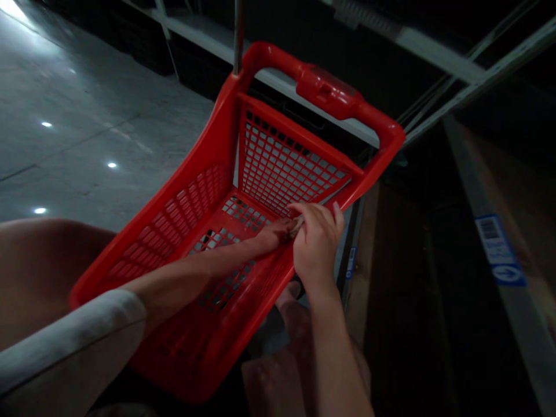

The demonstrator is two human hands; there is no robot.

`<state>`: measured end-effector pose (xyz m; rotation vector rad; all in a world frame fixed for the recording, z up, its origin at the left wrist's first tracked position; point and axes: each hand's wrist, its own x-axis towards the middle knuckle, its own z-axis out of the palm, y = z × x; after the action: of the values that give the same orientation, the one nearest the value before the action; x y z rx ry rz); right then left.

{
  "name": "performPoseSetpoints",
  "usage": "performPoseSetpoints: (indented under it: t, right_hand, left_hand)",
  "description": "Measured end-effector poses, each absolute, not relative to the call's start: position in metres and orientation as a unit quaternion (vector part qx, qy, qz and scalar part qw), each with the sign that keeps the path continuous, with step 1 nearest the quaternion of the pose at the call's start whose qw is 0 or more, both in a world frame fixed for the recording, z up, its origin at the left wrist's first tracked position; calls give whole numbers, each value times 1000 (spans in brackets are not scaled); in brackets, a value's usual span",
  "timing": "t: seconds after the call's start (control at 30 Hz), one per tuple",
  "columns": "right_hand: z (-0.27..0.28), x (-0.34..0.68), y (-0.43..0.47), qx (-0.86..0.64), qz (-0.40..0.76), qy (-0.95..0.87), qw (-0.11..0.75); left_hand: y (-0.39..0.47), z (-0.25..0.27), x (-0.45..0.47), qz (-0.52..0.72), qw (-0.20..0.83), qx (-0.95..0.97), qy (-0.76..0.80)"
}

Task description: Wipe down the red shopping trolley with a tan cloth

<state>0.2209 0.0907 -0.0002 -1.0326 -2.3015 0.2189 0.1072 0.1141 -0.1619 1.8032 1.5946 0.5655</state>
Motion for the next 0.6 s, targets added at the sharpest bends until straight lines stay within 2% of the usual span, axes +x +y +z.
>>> performPoseSetpoints:
  t: [0.13, 0.3, 0.43, 0.6]
  right_hand:
    - [-2, 223, 93, -376, 67, -878, 289]
    - [-3, 225, 96, -367, 51, -887, 276]
    - [-4, 223, 95, -358, 55, -888, 283]
    - [-6, 220, 94, -356, 47, -886, 295]
  left_hand:
    - [105, -174, 97, 167, 216, 738, 617]
    - [102, -174, 17, 57, 97, 770, 628]
    - [103, -162, -38, -8, 99, 664, 741]
    - [107, -152, -34, -35, 116, 588, 799]
